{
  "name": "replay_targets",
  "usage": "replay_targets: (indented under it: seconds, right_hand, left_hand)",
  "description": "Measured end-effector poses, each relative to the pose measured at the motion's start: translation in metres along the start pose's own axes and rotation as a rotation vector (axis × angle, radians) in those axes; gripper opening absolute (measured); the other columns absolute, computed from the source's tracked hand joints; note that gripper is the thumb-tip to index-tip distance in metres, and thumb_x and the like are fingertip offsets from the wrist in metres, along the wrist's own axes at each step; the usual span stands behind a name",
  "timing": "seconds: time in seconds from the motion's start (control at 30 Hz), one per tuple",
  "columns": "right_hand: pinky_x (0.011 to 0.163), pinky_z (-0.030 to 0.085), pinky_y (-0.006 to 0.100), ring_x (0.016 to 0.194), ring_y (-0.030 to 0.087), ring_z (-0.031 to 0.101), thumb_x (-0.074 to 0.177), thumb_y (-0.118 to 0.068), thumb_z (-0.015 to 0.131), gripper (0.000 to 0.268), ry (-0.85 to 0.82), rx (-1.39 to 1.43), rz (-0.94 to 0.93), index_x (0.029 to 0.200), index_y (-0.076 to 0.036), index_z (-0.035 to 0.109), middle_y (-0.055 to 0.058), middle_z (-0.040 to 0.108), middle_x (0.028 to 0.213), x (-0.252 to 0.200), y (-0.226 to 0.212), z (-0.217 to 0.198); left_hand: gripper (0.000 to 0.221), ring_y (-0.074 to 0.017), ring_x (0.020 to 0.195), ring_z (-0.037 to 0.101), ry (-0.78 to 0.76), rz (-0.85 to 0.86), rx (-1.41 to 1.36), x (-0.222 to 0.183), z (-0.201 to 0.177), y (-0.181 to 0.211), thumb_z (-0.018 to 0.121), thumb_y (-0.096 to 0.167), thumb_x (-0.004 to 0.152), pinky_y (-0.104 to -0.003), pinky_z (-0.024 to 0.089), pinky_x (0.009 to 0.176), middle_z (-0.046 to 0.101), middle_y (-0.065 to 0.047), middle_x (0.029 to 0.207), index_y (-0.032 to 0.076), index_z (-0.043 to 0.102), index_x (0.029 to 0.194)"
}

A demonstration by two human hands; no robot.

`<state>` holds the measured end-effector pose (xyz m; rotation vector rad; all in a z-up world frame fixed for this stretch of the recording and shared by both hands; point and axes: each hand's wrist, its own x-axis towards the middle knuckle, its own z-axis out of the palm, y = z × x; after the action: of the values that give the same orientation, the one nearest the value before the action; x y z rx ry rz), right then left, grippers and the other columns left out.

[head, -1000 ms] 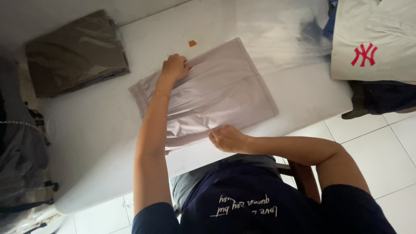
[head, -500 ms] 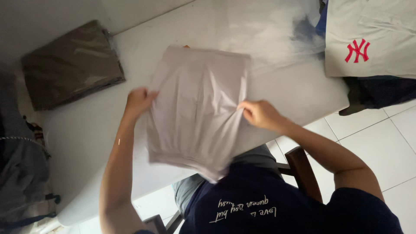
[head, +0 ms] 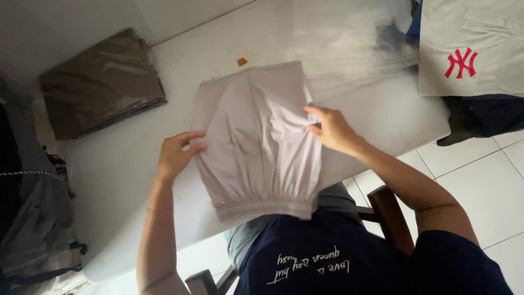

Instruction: The person folds a pair of shorts on a table and then places them into a clear plastic bag, smoothing it out by hand.

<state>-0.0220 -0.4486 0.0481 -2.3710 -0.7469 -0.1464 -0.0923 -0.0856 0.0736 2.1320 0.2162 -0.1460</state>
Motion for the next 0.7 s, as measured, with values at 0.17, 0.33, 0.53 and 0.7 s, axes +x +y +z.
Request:
replay_targets:
  seconds: [0.17,0.33,0.53,0.7]
  right_hand:
    - [0.063,0.048,0.035,0.069,0.029,0.06,0.068,-0.009,0.064,0.026,0.021,-0.169,-0.055,0.093,-0.008,0.063,0.012,0.06,0.072,0.026,0.012,-0.033]
    - [0.059,0.036,0.035,0.064,0.026,0.049,0.077,0.001,0.054,0.004,0.226,-0.065,-0.287,0.079,-0.001,0.057,0.011,0.053,0.071,0.076,-0.014,-0.075]
    - [0.066,0.039,0.035,0.071,0.028,0.048,0.075,0.009,0.055,0.007,0.474,0.111,-0.612,0.079,0.003,0.057,0.013,0.054,0.074,0.088,-0.023,-0.084]
    - [0.062,0.039,0.034,0.065,0.026,0.05,0.076,-0.011,0.063,0.009,0.164,0.224,-0.473,0.071,-0.004,0.06,0.011,0.054,0.068,0.038,0.041,-0.014]
  left_hand:
    - [0.039,-0.0258,0.096,0.055,0.031,0.086,0.19,-0.017,-0.029,0.037,0.068,0.009,0.066,-0.037,0.037,0.09,0.062,-0.01,0.092,0.016,0.061,0.105]
    - [0.018,-0.011,0.098,0.055,0.324,0.285,0.251,-0.008,-0.052,0.065,0.062,0.002,0.071,-0.026,0.038,0.089,0.062,0.0,0.099,0.014,0.065,0.083]
    - [0.02,-0.0244,0.074,0.056,0.681,0.942,0.351,-0.03,-0.053,0.065,0.057,-0.017,0.074,-0.035,0.042,0.073,0.061,-0.009,0.078,0.002,0.062,0.073]
    - [0.026,-0.035,0.086,0.056,0.281,0.209,0.213,-0.054,0.002,-0.02,0.073,0.02,0.065,-0.044,0.044,0.077,0.059,-0.017,0.085,0.004,0.063,0.083]
